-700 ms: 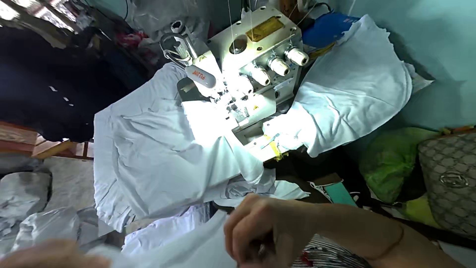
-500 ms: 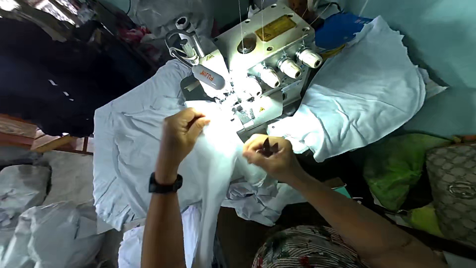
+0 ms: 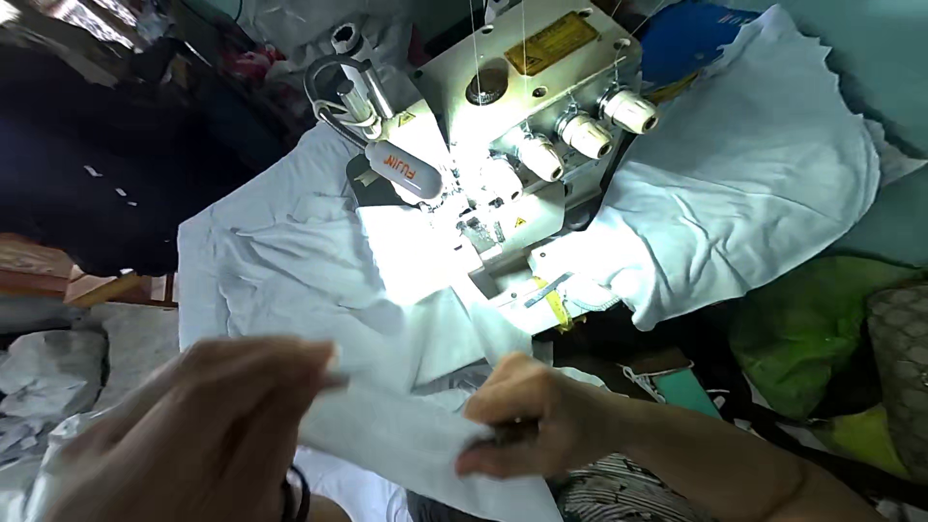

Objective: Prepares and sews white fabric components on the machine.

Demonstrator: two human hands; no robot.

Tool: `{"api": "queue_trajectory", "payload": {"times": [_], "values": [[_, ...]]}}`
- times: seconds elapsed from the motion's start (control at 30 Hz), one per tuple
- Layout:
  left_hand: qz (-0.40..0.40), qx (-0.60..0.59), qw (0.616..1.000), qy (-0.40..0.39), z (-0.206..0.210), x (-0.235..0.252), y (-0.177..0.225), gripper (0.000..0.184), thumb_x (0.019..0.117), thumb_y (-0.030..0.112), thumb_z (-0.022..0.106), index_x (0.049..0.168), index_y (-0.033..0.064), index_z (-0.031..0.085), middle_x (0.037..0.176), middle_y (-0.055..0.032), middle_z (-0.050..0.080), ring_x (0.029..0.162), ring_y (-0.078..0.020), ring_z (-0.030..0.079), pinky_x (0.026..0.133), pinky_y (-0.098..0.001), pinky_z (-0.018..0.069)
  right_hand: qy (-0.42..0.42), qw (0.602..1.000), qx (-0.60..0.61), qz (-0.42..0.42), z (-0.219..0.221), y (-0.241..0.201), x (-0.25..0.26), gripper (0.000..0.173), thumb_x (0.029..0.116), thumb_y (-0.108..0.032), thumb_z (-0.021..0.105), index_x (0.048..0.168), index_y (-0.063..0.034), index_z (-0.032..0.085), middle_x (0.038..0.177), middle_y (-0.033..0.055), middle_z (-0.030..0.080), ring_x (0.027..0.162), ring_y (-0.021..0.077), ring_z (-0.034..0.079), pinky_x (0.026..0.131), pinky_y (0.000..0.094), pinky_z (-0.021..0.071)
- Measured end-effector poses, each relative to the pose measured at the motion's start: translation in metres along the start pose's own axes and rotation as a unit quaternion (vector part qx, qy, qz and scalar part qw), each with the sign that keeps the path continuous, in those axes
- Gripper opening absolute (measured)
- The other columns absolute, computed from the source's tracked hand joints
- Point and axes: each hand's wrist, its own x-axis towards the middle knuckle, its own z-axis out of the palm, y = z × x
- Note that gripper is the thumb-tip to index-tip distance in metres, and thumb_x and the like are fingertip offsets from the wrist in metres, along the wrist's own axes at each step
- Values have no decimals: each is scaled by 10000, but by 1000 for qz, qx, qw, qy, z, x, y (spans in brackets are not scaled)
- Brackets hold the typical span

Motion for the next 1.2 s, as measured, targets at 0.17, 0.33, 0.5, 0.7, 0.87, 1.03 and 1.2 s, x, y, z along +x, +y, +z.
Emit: {"api": "queue_trajectory", "payload": {"times": [0.17,0.33,0.5,0.7,0.87,1.03,1.2], "values": [[-23,-105,993,-58,98,30,-76,117,949,68,651,926,-46,662,879,-46,658,791,33,602,737,-109,496,216,935,-255,117,-19,67,-23,344,857,-236,779,666,-4,610,717,70,581,647,41,514,581,168,411],[-67,-186,971,-132,125,22,-92,29,873,-22,671,881,-15,698,975,-49,689,923,-28,644,835,-166,525,117,973,-154,127,-32,97,-35,320,962,-142,657,696,36,644,692,79,600,667,35,542,626,166,437],[-88,-167,969,-156,121,14,-70,53,866,60,738,835,18,750,950,-15,716,974,-4,648,894,-150,511,126,909,-350,188,-26,81,-61,356,912,-212,678,633,-9,595,553,97,544,514,194,544,495,347,428],[-143,-148,971,-123,128,10,-59,35,853,53,751,881,32,750,921,3,701,785,34,596,694,-107,473,131,900,-379,173,-23,83,-68,293,944,-195,654,715,-12,668,620,102,609,557,205,601,510,343,469],[-87,68,992,-66,144,-10,-24,160,957,139,673,1016,34,779,1006,-136,696,919,-227,661,774,-350,533,146,869,-454,130,-15,64,-79,306,933,-183,638,662,-42,641,568,71,586,528,188,587,485,314,456],[-107,224,968,-36,178,-38,11,338,1027,130,456,1177,26,740,1189,-165,731,1204,-392,644,1059,-636,388,178,849,-489,92,-17,49,-72,293,940,-167,619,671,-50,616,561,59,550,521,153,548,482,254,427],[-117,133,980,-95,164,-15,-12,338,1037,154,436,1111,-35,706,1065,-189,724,1196,-394,643,1102,-748,250,196,890,-395,114,-28,46,-49,229,883,-145,666,696,-13,646,586,61,573,531,66,511,504,174,396]]}}
